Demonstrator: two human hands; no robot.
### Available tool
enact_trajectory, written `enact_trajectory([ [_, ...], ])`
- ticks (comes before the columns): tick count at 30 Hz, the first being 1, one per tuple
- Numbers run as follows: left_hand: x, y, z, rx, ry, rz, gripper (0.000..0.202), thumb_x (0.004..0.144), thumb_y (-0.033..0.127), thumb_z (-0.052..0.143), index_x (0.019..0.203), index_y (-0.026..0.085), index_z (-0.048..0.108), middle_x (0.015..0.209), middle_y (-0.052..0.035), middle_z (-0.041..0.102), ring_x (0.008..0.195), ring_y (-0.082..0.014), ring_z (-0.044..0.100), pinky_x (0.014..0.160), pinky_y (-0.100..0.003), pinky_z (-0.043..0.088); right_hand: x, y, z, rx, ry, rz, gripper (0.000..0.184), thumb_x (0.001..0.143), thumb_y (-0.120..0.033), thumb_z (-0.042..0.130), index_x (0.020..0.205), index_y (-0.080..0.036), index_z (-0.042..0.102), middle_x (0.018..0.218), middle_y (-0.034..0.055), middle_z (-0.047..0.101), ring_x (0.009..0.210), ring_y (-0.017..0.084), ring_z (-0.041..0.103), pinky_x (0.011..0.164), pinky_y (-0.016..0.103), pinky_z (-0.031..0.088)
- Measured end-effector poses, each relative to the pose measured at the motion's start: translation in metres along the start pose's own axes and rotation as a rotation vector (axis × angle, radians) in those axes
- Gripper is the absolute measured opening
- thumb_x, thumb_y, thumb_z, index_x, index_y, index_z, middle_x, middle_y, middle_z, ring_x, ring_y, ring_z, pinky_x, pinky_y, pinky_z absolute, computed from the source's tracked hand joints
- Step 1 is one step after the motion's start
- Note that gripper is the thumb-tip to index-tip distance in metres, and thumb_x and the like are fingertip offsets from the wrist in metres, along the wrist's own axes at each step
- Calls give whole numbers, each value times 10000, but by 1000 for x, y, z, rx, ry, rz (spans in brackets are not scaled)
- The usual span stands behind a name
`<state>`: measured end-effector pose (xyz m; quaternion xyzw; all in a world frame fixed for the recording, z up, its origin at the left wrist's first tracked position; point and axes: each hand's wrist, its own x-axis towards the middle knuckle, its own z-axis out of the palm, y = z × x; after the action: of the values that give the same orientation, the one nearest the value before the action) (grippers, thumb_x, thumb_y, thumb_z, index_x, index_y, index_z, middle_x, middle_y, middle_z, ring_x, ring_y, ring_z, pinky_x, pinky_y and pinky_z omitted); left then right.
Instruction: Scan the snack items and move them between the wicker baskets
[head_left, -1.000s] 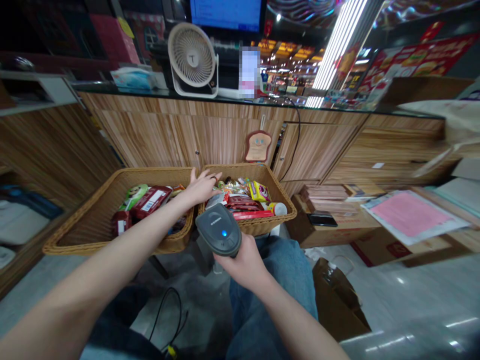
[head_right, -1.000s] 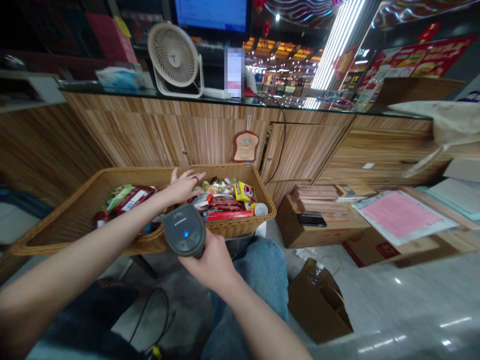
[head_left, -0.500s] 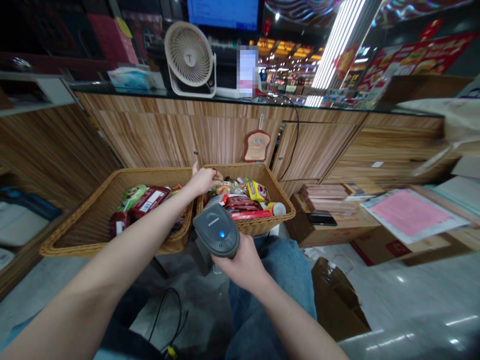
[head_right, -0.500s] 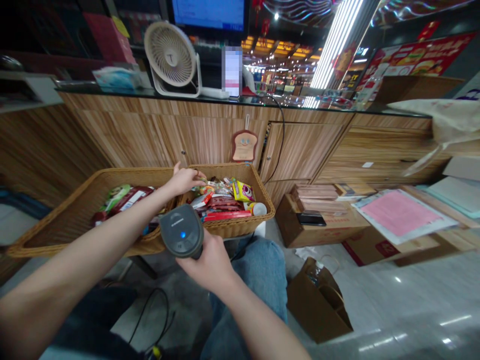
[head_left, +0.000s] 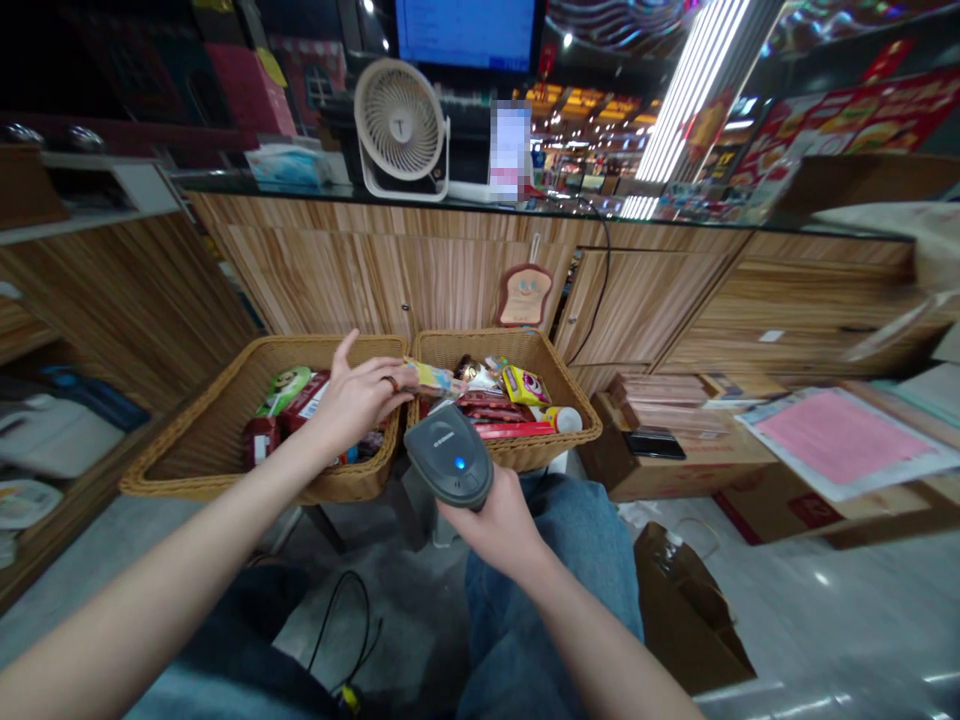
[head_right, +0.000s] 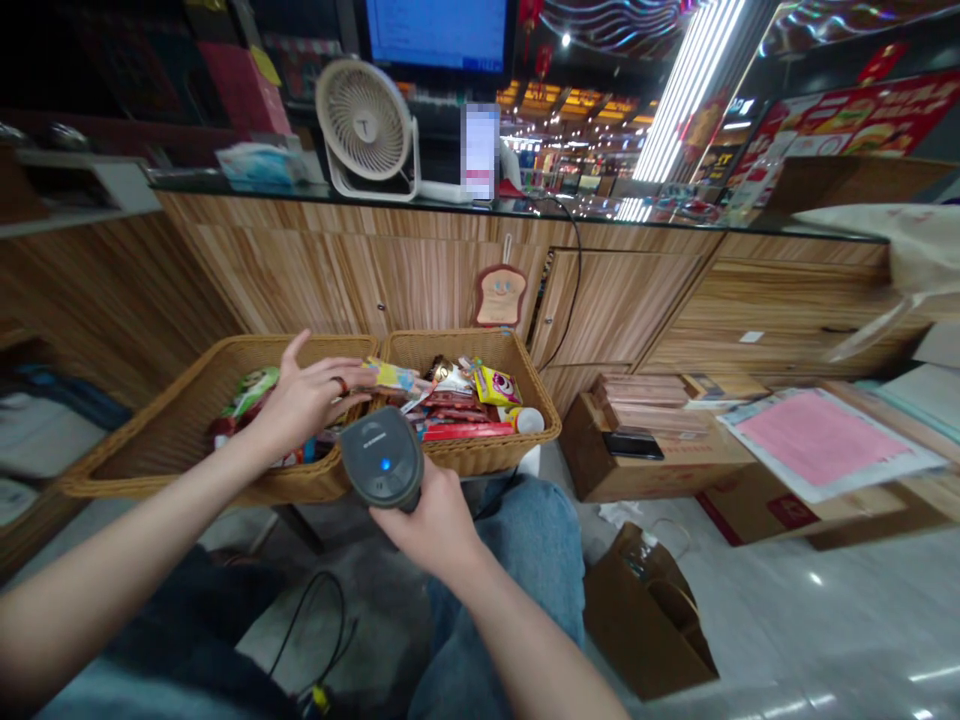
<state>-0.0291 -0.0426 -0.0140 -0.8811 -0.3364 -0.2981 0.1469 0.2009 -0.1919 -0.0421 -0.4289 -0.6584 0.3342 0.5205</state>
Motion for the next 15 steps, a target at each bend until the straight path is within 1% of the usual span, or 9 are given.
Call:
enact_trajectory([
  [3, -16, 0, 1, -20, -32, 12, 159, 976, 392, 656, 1098, 352, 749, 1187, 22, 798, 1258, -283, 683, 1281, -695, -22, 1, 0, 1, -5, -1, -4, 98, 776, -267, 680, 840, -193, 687, 812, 43, 771, 736, 225, 719, 710, 285, 555],
  [6, -22, -1, 3, -60, -73, -23, 209, 963, 428, 654, 1121, 319, 736, 1212, -11, 783, 1335, -310, 631, 1276, -700, -31, 1, 0, 2, -15, -5, -8, 96, 775, -264, 674, 837, -193, 689, 796, 42, 766, 724, 223, 714, 697, 281, 551],
  [8, -21, -2, 5, -80, -104, -68, 238, 962, 445, 648, 1123, 291, 728, 1261, -53, 754, 1318, -304, 640, 1282, -684, 9, 1, 0, 2, -23, -2, -6, 81, 774, -264, 673, 819, -198, 684, 781, 37, 764, 708, 220, 709, 686, 280, 550],
  [10, -18, -4, 6, -92, -143, -127, 272, 959, 462, 646, 1135, 267, 715, 1385, -108, 683, 1336, -301, 623, 1279, -671, 67, 1, 0, 2, -25, 0, -2, 66, 773, -260, 669, 804, -202, 678, 778, 36, 768, 700, 220, 710, 679, 281, 552],
  [12, -13, -7, 6, -98, -204, -191, 307, 947, 488, 654, 1137, 250, 698, 1544, -153, 560, 1441, -328, 525, 1266, -674, 103, 1, 0, 1, -27, -1, -2, 67, 776, -257, 667, 814, -203, 682, 791, 39, 776, 711, 226, 719, 689, 287, 556],
  [13, -10, -8, 6, -106, -241, -218, 317, 941, 503, 655, 1127, 248, 688, 1593, -158, 510, 1492, -339, 462, 1259, -681, 102, 1, 0, 1, -30, -2, -3, 75, 778, -257, 668, 826, -203, 687, 800, 40, 780, 719, 229, 723, 696, 290, 558],
  [15, -3, -11, 4, -142, -330, -252, 327, 940, 536, 641, 1112, 259, 663, 1617, -141, 491, 1532, -336, 401, 1251, -686, 90, 0, 2, 1, -35, -1, -1, 95, 781, -261, 674, 851, -202, 697, 816, 42, 786, 734, 233, 729, 710, 295, 562],
])
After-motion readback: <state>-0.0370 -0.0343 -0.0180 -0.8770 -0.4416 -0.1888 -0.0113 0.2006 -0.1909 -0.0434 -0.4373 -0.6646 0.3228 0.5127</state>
